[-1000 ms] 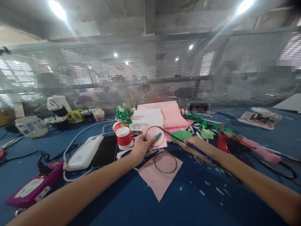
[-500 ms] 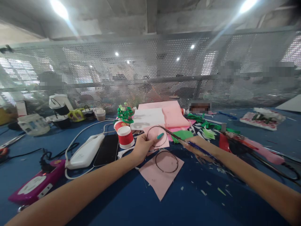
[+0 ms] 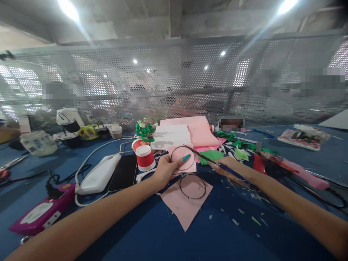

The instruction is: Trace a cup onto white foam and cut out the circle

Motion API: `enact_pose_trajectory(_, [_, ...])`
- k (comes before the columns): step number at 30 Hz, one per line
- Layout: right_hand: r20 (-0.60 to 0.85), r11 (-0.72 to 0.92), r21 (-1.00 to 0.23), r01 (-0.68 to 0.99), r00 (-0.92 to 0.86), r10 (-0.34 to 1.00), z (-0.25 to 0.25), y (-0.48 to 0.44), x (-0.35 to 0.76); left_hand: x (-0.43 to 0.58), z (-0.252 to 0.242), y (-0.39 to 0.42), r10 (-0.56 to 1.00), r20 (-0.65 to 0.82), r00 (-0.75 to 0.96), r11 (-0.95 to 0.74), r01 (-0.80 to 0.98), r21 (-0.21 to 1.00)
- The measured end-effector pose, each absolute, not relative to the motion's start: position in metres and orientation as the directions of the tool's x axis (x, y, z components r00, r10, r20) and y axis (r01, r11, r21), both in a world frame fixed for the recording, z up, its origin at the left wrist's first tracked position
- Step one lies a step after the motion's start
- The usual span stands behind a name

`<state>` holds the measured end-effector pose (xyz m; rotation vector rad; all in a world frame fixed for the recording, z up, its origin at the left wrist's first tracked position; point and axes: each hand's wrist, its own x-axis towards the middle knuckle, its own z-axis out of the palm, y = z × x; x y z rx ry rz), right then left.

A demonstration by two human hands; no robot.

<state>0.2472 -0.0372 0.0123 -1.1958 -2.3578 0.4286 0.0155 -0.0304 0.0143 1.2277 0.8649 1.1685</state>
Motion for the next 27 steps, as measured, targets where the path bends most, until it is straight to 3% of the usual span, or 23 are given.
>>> enact_pose_trajectory(27, [0.267,0.587,-0.433,0.684,-0.524,0.808,0.007,-0.031,0.251,0.014,0.007,-0.022,0.991,0.031,0.132,0.000,-0.230,0.973])
